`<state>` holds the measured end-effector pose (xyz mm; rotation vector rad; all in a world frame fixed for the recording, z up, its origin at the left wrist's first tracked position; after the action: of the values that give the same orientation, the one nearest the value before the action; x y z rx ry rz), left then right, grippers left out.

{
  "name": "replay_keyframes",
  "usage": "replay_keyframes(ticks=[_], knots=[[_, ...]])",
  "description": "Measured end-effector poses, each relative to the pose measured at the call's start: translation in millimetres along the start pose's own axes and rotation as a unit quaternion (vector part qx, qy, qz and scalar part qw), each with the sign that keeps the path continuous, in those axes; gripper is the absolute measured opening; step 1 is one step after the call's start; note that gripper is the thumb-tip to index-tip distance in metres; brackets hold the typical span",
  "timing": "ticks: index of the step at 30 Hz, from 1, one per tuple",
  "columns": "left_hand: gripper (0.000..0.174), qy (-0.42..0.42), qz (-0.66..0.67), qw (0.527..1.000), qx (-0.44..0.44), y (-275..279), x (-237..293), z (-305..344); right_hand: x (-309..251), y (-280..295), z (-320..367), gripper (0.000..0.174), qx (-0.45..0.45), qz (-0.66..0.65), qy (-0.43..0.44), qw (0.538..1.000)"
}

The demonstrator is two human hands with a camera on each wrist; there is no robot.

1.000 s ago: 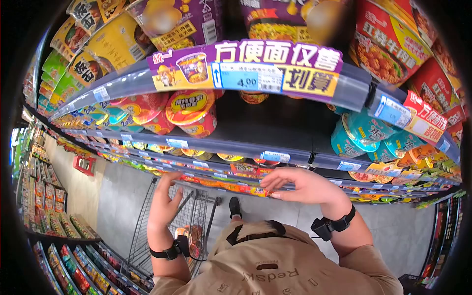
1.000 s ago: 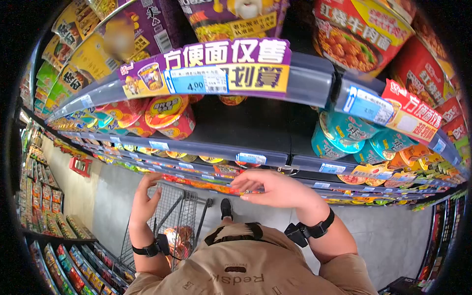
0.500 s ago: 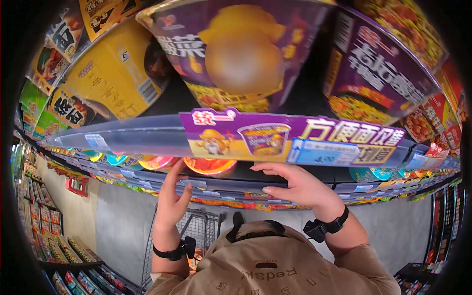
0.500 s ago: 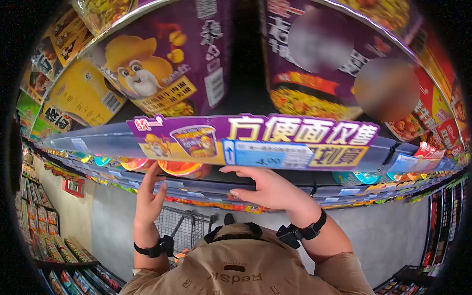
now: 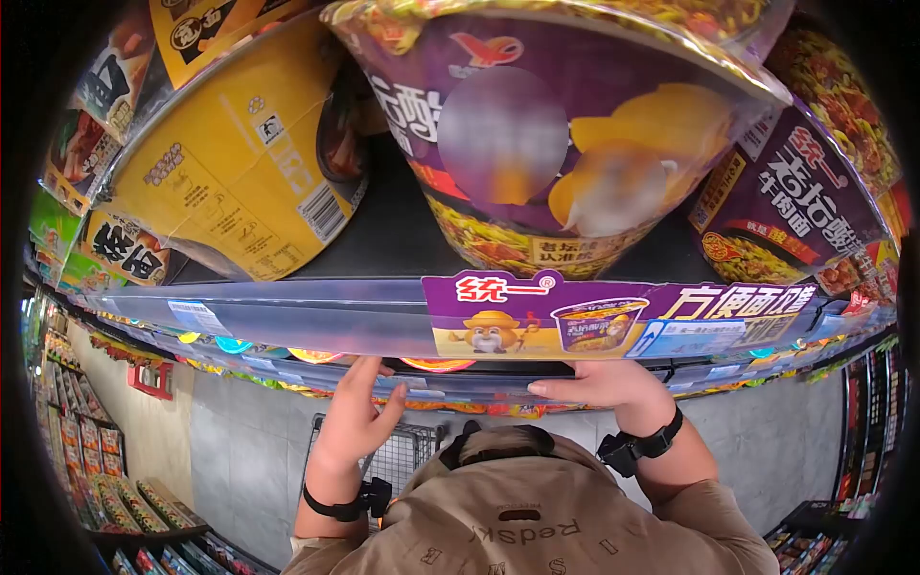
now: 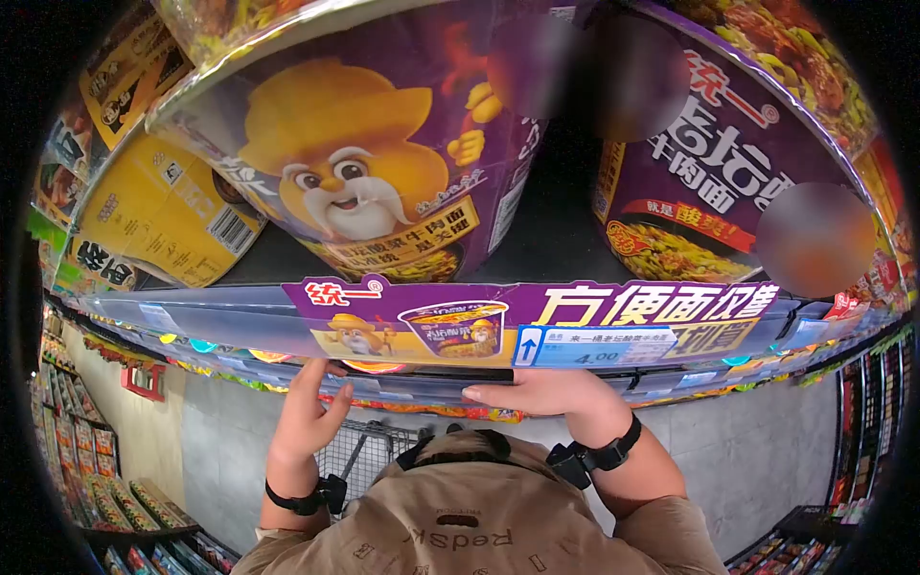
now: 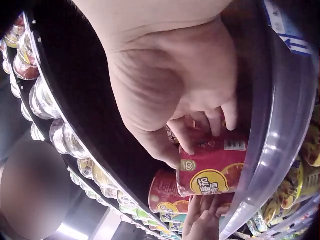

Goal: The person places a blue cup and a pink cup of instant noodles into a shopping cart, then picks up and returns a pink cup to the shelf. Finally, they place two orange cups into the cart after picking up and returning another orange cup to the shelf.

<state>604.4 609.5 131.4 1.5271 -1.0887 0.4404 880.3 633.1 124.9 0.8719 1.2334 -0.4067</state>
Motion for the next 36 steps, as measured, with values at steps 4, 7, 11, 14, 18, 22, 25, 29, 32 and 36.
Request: replay_keyframes(ticks=[4,7,11,14,18,22,25,29,32,36], knots=[[0.061,-0.002,0.011,1.000,0.010,-3,0,6,-8,1,-1,0.049,0.053,0.041,0.099,0.993],[0.070,-0.027,0.027,0.998,0.041,-4,3,13,-23,-1,4,0.049,0.016,0.046,0.147,0.988],[0.073,-0.056,0.034,0.996,0.054,-5,25,18,-27,-1,18,0.050,-0.006,-0.003,0.178,0.984],[0.070,-0.063,0.036,0.994,0.081,-12,36,33,-26,-2,37,0.051,-0.012,-0.007,0.219,0.976],[0.069,-0.056,0.030,0.994,0.089,-33,52,55,-17,-3,69,0.054,-0.044,-0.049,0.214,0.975],[0.069,-0.038,0.043,0.995,0.082,-59,77,77,-5,-6,104,0.053,-0.079,-0.087,0.193,0.974],[0.070,-0.017,0.044,0.995,0.087,-83,90,99,2,-6,132,0.053,-0.088,-0.050,0.213,0.972],[0.072,-0.006,0.023,0.997,0.068,-115,114,129,25,-13,168,0.054,-0.098,-0.058,0.197,0.974],[0.074,0.018,0.022,0.998,0.050,-137,128,151,45,-24,192,0.052,-0.122,-0.100,0.182,0.971],[0.075,0.039,0.019,0.999,0.030,-158,141,177,61,-37,218,0.051,-0.154,-0.171,0.147,0.962]])
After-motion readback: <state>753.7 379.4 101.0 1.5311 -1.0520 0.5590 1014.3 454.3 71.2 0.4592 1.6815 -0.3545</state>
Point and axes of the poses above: each hand's wrist, its own z-axis away from the middle knuckle, its own y-axis out of the back of the hand, x = y × z, the point moved 7 cm from there along -z, towards the middle knuckle, and after that the axes turned 6 degrees about z, right-handed, at the moved point
